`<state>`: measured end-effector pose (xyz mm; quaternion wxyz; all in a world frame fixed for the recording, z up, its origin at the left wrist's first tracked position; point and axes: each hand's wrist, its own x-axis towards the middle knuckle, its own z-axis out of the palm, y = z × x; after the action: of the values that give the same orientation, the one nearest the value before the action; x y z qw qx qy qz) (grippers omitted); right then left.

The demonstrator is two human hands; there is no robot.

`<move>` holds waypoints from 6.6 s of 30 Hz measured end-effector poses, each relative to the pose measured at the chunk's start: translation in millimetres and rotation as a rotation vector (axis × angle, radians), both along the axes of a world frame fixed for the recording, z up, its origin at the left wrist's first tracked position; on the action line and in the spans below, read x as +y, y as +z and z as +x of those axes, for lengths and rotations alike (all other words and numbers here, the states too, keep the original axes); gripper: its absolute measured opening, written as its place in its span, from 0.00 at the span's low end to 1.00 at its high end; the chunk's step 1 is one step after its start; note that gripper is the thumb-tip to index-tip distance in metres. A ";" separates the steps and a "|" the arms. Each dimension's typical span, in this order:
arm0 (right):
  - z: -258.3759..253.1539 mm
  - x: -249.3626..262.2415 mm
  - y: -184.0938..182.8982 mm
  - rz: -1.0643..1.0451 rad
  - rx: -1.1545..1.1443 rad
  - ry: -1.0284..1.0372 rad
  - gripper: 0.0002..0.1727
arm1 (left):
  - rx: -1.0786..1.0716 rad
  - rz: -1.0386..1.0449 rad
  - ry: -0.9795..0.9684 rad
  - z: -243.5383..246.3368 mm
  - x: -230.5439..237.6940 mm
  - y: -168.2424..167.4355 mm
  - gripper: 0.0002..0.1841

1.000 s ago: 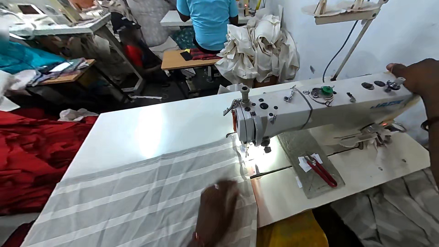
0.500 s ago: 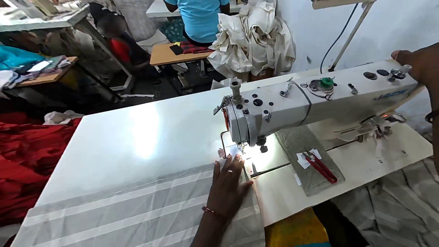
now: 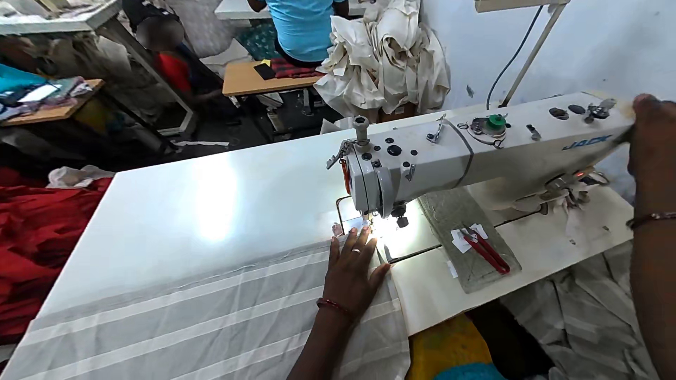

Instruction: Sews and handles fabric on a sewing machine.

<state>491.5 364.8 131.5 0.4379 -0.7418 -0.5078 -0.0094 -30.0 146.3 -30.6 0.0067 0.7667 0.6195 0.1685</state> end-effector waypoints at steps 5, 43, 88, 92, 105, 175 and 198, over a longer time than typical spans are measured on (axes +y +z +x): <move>-3.3 -5.5 12.3 -0.060 0.053 0.055 0.46 | 0.030 -0.095 0.012 2.6 0.1 6.9 0.36; -296.4 -226.5 -137.5 -0.036 -0.184 0.763 0.16 | 0.047 0.322 -0.075 51.6 -114.2 -26.1 0.38; -355.9 -215.3 -128.7 -0.448 -0.113 0.863 0.12 | 0.076 0.125 -0.163 9.3 -57.7 -2.8 0.28; -365.8 -190.4 -124.4 -0.403 -0.141 0.837 0.11 | 0.059 0.075 -0.156 -2.6 -28.1 1.7 0.26; -376.4 -169.3 -117.3 -0.453 -0.156 0.779 0.11 | 0.052 -0.049 -0.111 -18.0 12.2 6.8 0.27; -267.4 -311.0 -61.0 0.087 0.162 0.987 0.14 | -0.838 0.358 -0.110 34.2 -130.1 101.4 0.15; -315.6 -341.2 -24.8 0.691 -0.194 0.890 0.03 | -0.884 0.461 -0.090 20.5 -137.4 135.6 0.17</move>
<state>175.9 23.6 106.7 0.5683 -0.2661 -0.7765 -0.0576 -9.5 8.9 105.0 0.1062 0.6296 0.4704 0.6092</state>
